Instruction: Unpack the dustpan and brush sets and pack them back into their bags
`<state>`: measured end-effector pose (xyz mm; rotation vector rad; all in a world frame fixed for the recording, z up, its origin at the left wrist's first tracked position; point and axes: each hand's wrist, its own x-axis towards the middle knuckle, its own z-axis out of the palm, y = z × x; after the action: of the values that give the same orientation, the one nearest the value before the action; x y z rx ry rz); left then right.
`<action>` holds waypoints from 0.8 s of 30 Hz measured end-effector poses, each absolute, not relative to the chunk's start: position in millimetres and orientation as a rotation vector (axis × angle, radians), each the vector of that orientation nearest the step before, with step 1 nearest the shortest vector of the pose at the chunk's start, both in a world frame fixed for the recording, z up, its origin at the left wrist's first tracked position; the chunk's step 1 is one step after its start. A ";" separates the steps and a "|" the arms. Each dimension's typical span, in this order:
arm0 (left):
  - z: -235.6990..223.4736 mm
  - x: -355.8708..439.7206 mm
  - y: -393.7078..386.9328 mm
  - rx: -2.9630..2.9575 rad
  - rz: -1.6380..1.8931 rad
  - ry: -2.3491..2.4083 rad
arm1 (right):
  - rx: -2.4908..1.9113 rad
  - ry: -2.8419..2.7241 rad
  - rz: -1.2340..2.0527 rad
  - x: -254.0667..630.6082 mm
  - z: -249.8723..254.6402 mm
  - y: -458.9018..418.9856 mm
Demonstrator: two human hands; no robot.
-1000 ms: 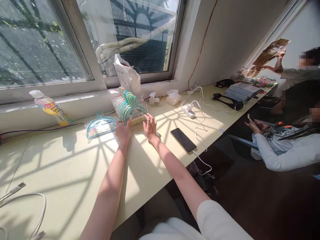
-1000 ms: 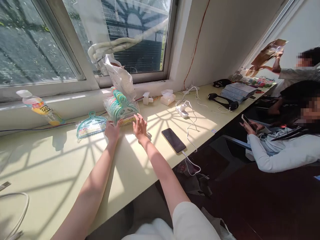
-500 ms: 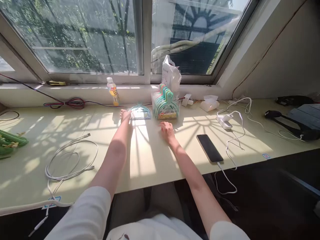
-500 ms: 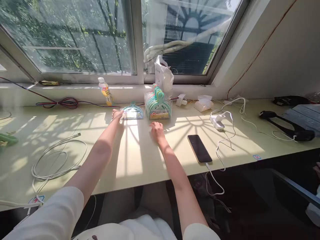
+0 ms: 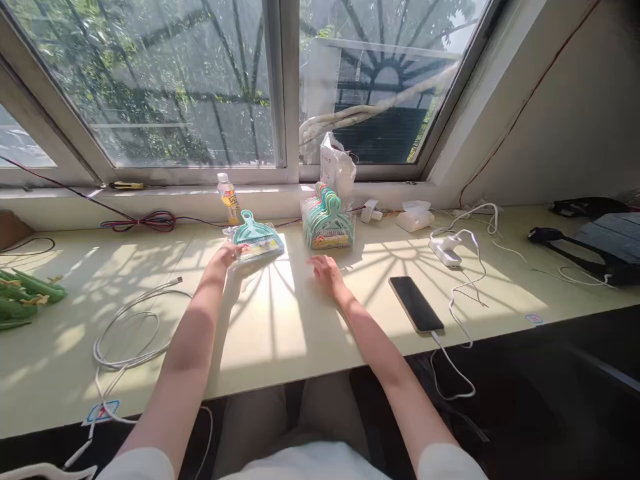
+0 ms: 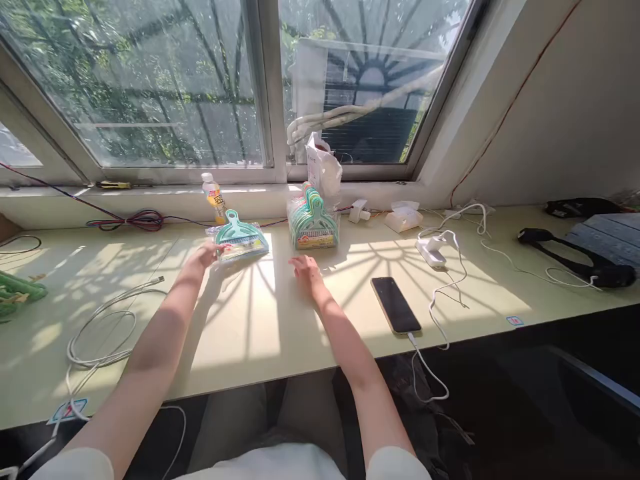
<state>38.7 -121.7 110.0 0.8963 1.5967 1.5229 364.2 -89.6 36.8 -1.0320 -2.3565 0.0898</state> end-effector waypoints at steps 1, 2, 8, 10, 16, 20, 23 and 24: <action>100.3 37.3 -128.5 0.868 1.490 1.581 | -0.978 -2.342 0.078 359.7 40.3 -97.0; 89.7 39.1 -135.6 0.845 1.466 1.537 | -0.916 -2.339 0.068 354.2 43.9 -105.3; 43.6 98.3 -162.9 0.801 1.390 1.197 | -0.612 -2.525 0.274 317.6 48.9 -136.5; 42.0 115.5 -163.1 0.784 1.402 1.156 | -0.592 -2.518 0.360 316.3 41.2 -131.2; 42.2 119.7 -162.8 0.700 1.539 1.152 | -0.701 -2.391 0.473 333.1 28.4 -113.0; 39.2 117.3 -167.5 0.735 1.591 1.124 | -0.838 -1.893 0.998 326.3 24.7 -108.1; 41.4 122.3 -169.3 0.804 1.585 1.029 | -0.838 -1.460 1.370 319.3 18.8 -101.7; 42.7 124.0 -169.7 0.813 1.574 1.009 | -0.835 -1.352 1.440 318.4 17.3 -99.4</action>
<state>124.0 -169.7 42.7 0.8131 1.0088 1.5745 318.4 -99.4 17.3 -0.8353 -1.3524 1.4405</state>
